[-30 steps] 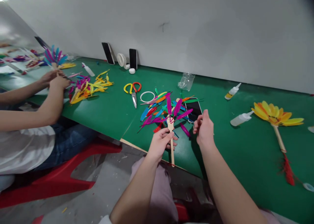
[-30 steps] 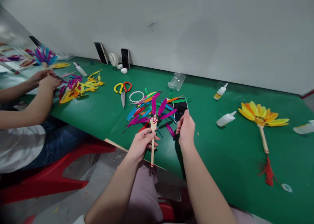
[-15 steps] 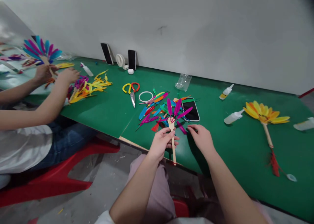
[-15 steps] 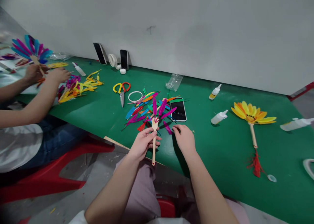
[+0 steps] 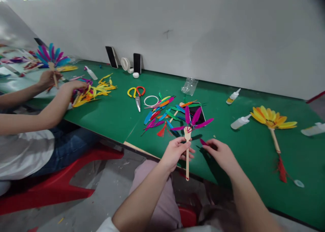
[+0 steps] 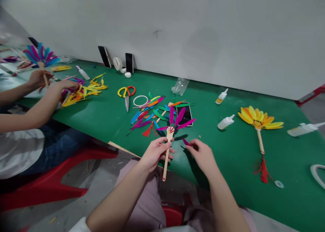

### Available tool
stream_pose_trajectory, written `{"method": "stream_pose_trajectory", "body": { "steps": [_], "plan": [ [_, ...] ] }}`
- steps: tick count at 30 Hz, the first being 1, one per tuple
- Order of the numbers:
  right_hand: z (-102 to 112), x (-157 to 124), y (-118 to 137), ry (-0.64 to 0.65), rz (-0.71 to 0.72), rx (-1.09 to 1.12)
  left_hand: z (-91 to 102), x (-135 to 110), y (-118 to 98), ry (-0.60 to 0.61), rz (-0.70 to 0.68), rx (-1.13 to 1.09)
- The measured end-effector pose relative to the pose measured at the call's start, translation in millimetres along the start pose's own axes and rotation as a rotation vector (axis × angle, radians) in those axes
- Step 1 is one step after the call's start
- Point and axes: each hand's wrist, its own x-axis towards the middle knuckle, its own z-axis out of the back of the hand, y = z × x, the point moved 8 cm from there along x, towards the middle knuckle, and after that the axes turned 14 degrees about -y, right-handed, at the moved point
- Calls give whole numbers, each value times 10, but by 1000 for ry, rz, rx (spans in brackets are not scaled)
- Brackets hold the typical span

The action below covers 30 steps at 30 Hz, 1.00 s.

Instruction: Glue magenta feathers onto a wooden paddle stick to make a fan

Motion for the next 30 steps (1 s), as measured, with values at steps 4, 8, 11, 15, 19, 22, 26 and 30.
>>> {"method": "stream_pose_trajectory", "body": {
  "steps": [4,8,11,15,19,22,26,30],
  "plan": [
    [684,-375,-435,-123,-336,336,-194,-134,322,86,105,37],
    [1078,-211,-127,-203,-250,400,-344,-253,500,129,147,93],
    [835,134,322,47,-115,321,-419,-314,566,139,163,122],
    [289,424,589,377,-30,80,-487,-391,713,138,234,122],
    [127,597,763,272,257,-96,-541,-447,856,159,285,93],
    [80,597,785,212,383,-219,-552,-460,907,168,298,85],
    [-38,550,629,238,309,-273,-571,-463,913,190,300,77],
    [-245,458,454,330,185,-203,-579,-452,902,173,308,80]
  ]
}}
